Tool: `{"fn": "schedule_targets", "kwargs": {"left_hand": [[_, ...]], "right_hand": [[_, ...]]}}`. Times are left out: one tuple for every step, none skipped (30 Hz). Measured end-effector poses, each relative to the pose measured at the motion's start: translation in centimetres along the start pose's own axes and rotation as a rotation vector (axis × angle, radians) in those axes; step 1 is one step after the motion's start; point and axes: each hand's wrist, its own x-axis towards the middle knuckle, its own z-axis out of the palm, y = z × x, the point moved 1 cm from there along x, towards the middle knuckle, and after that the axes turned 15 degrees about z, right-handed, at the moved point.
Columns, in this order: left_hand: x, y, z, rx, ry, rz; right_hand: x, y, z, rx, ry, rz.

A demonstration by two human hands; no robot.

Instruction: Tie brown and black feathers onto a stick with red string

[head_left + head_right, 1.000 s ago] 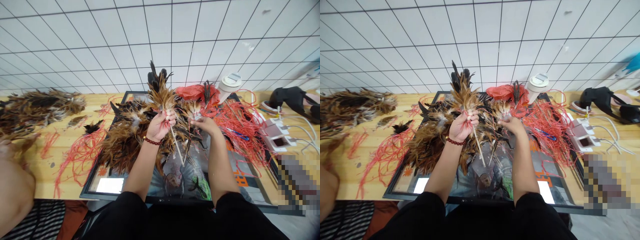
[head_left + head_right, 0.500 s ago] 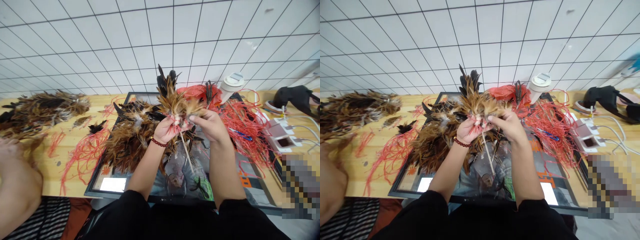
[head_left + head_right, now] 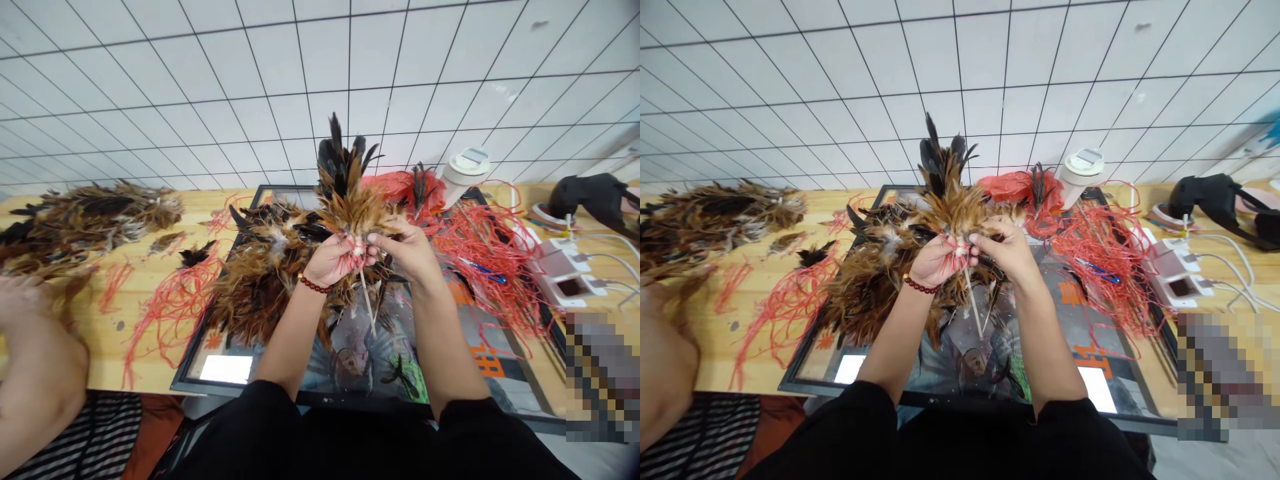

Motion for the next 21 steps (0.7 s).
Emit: {"fn": "schedule_targets", "kwargs": {"left_hand": [[0.0,0.0,0.1,0.001,-0.022,-0.005],[0.0,-0.1,0.1,-0.007,-0.033,0.001],[0.0,-0.1,0.2,-0.02,-0.033,0.015],[0.1,-0.2,0.2,-0.034,-0.025,0.031],[0.1,-0.2,0.2,-0.048,-0.012,0.044],[0.2,-0.3,0.2,-0.057,-0.003,0.053],[0.2,-0.2,0.1,-0.062,0.002,0.062],[0.3,-0.2,0.1,-0.066,0.002,0.075],[0.3,-0.1,0.0,-0.068,-0.001,0.092],[0.3,0.0,0.0,-0.064,-0.004,0.106],[0.3,0.2,-0.1,-0.051,-0.003,0.118],[0.3,0.3,0.0,-0.03,0.004,0.126],[0.2,0.5,0.0,-0.004,0.015,0.134],[0.2,0.6,0.1,0.025,0.026,0.143],[0.1,0.7,0.2,0.053,0.033,0.152],[0.1,0.8,0.3,0.078,0.038,0.166],[0.1,0.8,0.3,0.096,0.043,0.184],[0.1,0.7,0.4,0.113,0.051,0.202],[0.2,0.6,0.4,0.13,0.066,0.221],[0.3,0.4,0.3,0.152,0.091,0.24],[0.4,0.3,0.1,0.19,0.128,0.261]], "right_hand": [[0.0,0.1,-0.1,-0.025,-0.003,-0.007],[0.1,0.2,-0.2,-0.062,0.003,-0.019],[0.2,0.2,-0.3,-0.107,0.014,-0.031],[0.2,0.3,-0.5,-0.153,0.03,-0.041],[0.3,0.3,-0.7,-0.189,0.047,-0.047],[0.3,0.4,-0.9,-0.207,0.055,-0.046],[0.3,0.5,-1.0,-0.203,0.044,-0.037],[0.3,0.6,-1.1,-0.179,-0.001,-0.014],[0.3,0.7,-1.1,-0.137,-0.082,0.024],[0.4,0.9,-1.1,-0.087,-0.186,0.074],[0.4,1.1,-1.0,-0.039,-0.291,0.128],[0.4,1.4,-0.8,-0.002,-0.378,0.182],[0.4,1.6,-0.7,0.022,-0.432,0.23],[0.4,1.9,-0.6,0.031,-0.449,0.271],[0.5,2.1,-0.6,0.025,-0.433,0.301],[0.6,2.3,-0.7,0.004,-0.4,0.317],[0.7,2.4,-0.7,-0.03,-0.362,0.318],[0.8,2.5,-0.9,-0.076,-0.327,0.298],[0.9,2.5,-1.0,-0.13,-0.303,0.263],[0.9,2.3,-1.1,-0.189,-0.295,0.218],[0.8,2.1,-1.2,-0.249,-0.297,0.172]]}}
